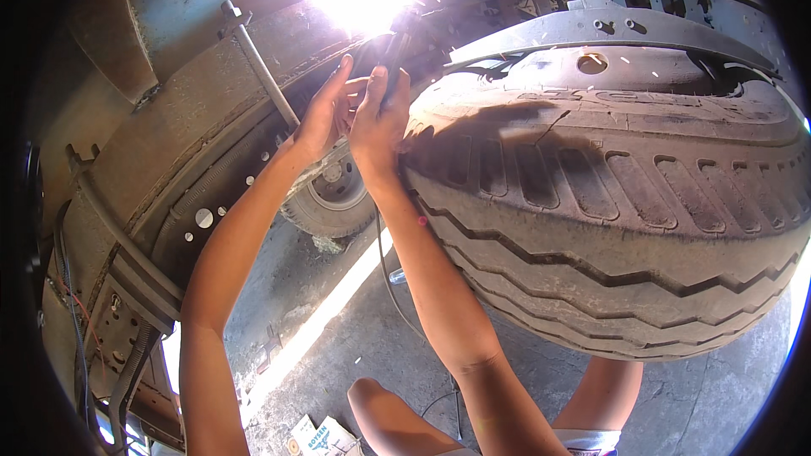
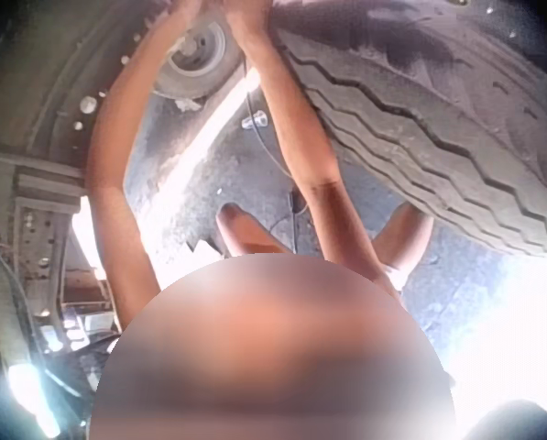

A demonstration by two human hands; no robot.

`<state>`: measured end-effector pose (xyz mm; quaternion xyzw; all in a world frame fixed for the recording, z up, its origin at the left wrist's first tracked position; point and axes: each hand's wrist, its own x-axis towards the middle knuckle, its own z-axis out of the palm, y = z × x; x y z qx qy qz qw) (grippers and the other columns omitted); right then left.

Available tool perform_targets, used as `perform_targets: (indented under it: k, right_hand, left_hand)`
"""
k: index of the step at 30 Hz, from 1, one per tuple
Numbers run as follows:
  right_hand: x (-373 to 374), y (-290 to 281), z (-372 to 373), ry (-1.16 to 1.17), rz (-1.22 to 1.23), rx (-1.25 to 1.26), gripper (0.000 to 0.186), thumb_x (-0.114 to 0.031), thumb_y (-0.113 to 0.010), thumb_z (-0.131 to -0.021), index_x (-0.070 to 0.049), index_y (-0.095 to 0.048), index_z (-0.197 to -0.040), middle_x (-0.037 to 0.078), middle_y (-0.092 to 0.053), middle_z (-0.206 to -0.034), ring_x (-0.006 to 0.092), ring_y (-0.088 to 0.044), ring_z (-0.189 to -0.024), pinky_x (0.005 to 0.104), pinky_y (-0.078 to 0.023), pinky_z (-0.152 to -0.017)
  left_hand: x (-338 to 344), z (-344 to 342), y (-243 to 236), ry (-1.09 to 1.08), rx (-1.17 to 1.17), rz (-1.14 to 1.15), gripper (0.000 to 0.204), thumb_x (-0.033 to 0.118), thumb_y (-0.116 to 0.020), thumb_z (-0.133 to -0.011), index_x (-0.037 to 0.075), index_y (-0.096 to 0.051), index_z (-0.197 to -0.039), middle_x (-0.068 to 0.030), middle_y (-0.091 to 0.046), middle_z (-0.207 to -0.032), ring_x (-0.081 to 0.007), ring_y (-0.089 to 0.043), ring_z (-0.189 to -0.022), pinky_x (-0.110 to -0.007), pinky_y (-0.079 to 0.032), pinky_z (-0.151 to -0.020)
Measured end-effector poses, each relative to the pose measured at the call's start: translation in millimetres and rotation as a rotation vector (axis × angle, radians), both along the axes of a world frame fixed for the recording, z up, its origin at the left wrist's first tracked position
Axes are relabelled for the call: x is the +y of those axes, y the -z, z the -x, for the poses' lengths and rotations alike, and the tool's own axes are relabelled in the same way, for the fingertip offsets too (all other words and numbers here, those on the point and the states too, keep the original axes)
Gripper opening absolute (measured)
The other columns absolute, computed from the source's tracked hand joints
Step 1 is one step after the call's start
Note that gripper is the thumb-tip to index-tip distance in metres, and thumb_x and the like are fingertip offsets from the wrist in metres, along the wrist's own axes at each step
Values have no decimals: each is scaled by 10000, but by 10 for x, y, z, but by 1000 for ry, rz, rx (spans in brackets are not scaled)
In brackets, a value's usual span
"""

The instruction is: The person welds a metal bracket on the undercarriage of a large vehicle using a handheld welding tool, then uses a hammer to tap the weld area. The task involves welding and hammering the same section of the frame near the tire.

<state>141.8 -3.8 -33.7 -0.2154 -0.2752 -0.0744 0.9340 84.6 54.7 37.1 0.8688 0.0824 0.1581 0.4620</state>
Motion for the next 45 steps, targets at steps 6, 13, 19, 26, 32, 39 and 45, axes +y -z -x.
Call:
perform_targets:
  k: [6,13,19,26,32,39,45]
  right_hand:
    - [-43,18,17,-180,-14,1,396,-312,-428,-1094,3,-537,-1307,-17,-500,-779,33,-470,-657,203,-421,-531]
    - [17,6,-3,-24,20,26,405,-390,-422,-1085,3,-519,-1100,60,-563,-765,133,-563,-662,303,-466,-594]
    - [39,24,-22,-58,0,3,409,-390,-421,-1086,9,-511,-1102,67,-563,-805,135,-565,-688,307,-473,-617]
    - [16,7,-21,-107,-9,-5,394,-378,-433,-1088,10,-494,-1116,43,-558,-768,108,-546,-668,279,-457,-593]
    - [11,12,-20,-131,-39,-34,390,-381,-431,-1089,1,-505,-1116,41,-579,-794,101,-564,-683,276,-463,-601]
    - [60,38,-18,-40,104,48,430,-387,-389,-1095,27,-499,-1140,88,-582,-810,161,-582,-705,318,-480,-658]
    - [-34,53,82,-106,-84,53,472,-407,-392,-1094,49,-457,-1196,136,-567,-943,189,-559,-823,323,-466,-737]
  left_hand:
    - [-6,-11,8,31,-2,31,940,780,-405,-921,-26,-532,-1388,-114,-713,-1004,-148,-651,-786,-282,-489,-720]
    - [-35,4,6,3,-17,3,939,777,-404,-925,-33,-535,-1384,-108,-717,-963,-135,-648,-734,-262,-476,-673]
    - [-56,-6,-1,4,-8,-5,917,776,-392,-928,-21,-573,-1344,-72,-698,-967,-131,-628,-756,-258,-472,-699]
    - [-90,-30,41,-37,-92,-16,862,773,-388,-931,21,-648,-1264,16,-652,-808,-66,-574,-600,-234,-453,-559]
    - [-73,-34,40,-42,-88,-24,876,781,-399,-921,20,-642,-1279,10,-657,-813,-63,-570,-601,-236,-454,-569]
    - [-31,-44,22,-98,-46,-35,925,775,-360,-935,-23,-571,-1350,-111,-691,-1037,-145,-640,-868,-257,-475,-702]
    - [24,-19,-70,174,56,50,991,817,-228,-927,-30,-615,-1267,-21,-652,-854,-103,-619,-793,-224,-440,-605]
